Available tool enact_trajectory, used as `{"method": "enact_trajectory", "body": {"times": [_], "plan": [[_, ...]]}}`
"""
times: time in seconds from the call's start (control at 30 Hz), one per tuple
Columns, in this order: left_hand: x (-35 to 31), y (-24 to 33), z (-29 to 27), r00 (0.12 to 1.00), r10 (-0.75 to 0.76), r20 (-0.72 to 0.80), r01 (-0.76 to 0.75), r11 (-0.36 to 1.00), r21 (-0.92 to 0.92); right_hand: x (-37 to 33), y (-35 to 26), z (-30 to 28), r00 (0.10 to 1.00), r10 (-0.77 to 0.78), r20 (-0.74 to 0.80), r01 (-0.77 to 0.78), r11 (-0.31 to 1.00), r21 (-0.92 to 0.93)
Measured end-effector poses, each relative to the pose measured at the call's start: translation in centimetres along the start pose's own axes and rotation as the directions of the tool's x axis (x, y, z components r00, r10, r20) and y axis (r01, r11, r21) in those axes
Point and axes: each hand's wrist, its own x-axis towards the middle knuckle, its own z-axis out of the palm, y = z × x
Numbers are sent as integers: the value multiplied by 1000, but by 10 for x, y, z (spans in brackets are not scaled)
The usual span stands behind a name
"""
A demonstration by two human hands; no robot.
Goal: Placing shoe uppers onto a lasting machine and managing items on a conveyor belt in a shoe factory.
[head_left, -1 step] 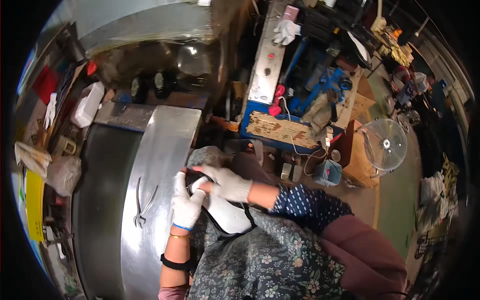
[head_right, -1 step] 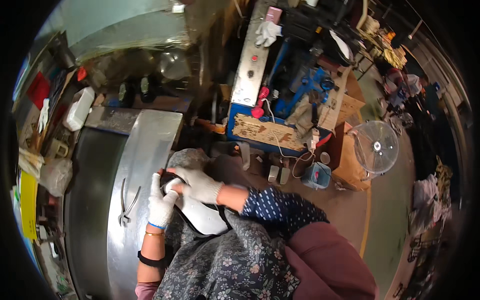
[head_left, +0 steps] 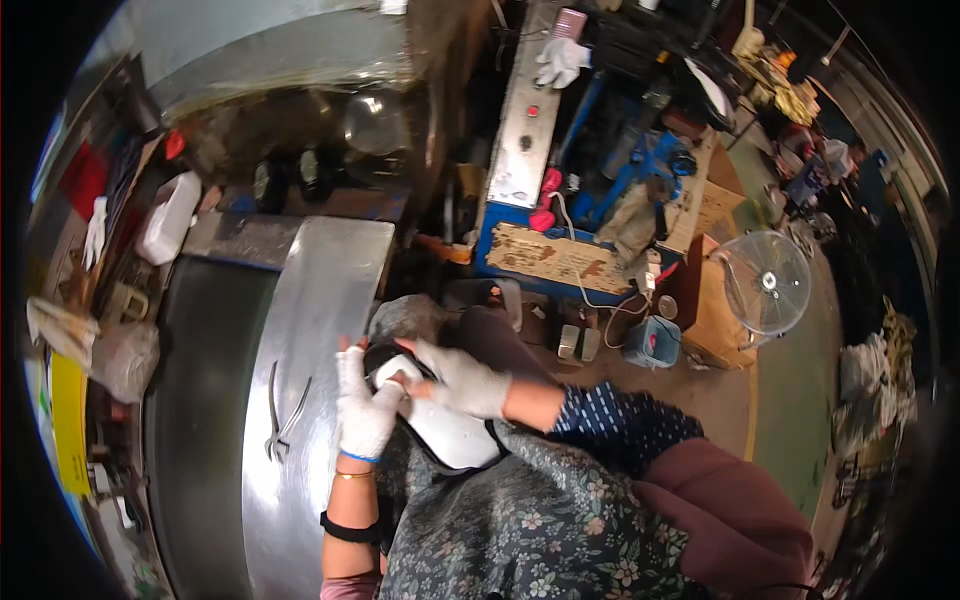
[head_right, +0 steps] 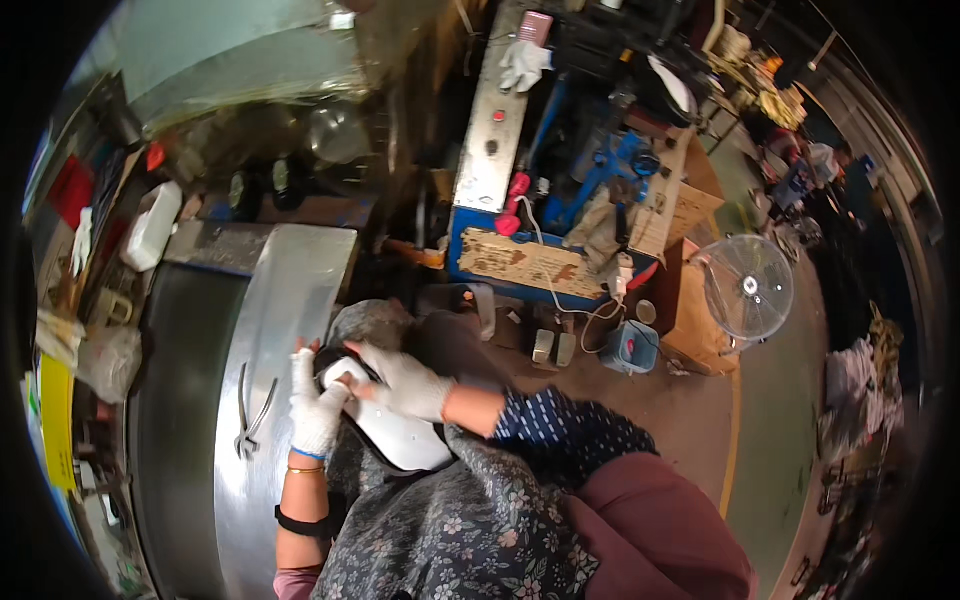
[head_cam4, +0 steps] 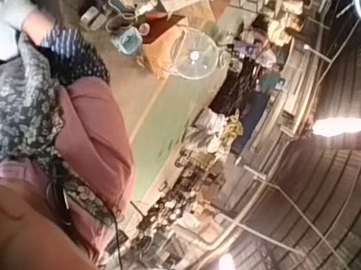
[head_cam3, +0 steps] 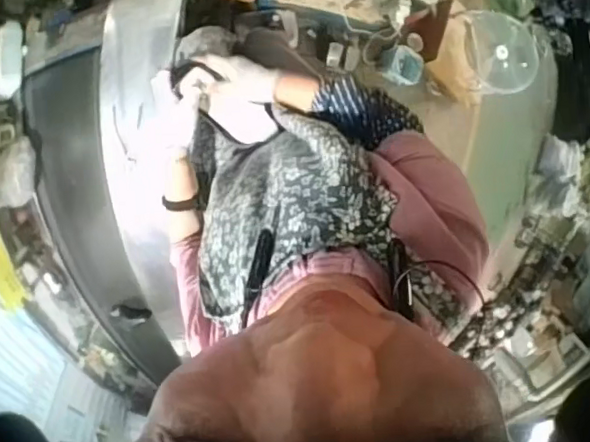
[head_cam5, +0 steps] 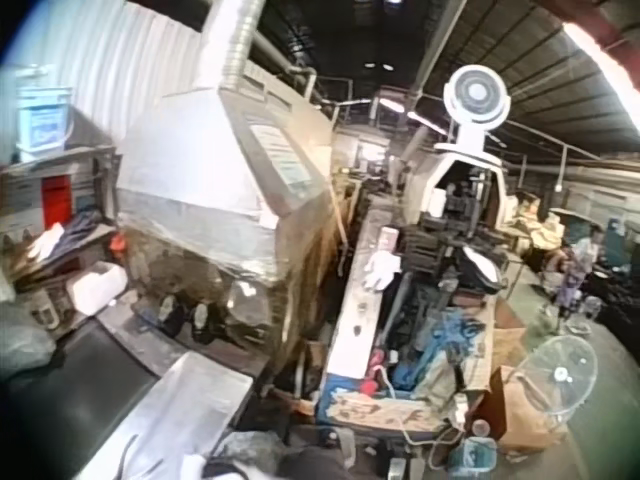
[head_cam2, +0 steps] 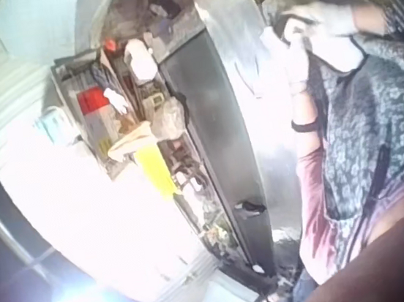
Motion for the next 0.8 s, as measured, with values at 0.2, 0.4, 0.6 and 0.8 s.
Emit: {"method": "enact_trajectory", "body": {"times": [0.2, 0.4, 0.6, 0.8], "plan": [[38, 2, 10, 910, -280, 305, 414, 631, -656, -36, 45, -27, 992, 6, -125, -11, 999, -46], [-6, -13, 10, 866, -425, 262, 493, 649, -579, -24, 56, 7, 683, 648, 338, -726, 547, 418], [2, -23, 11, 848, -450, 281, 511, 554, -657, -12, 28, 22, 938, 303, 171, -155, 804, -575], [9, -15, 15, 876, -430, 218, 481, 742, -467, -8, 13, -5, 988, 89, 126, -4, 834, -552]]}}
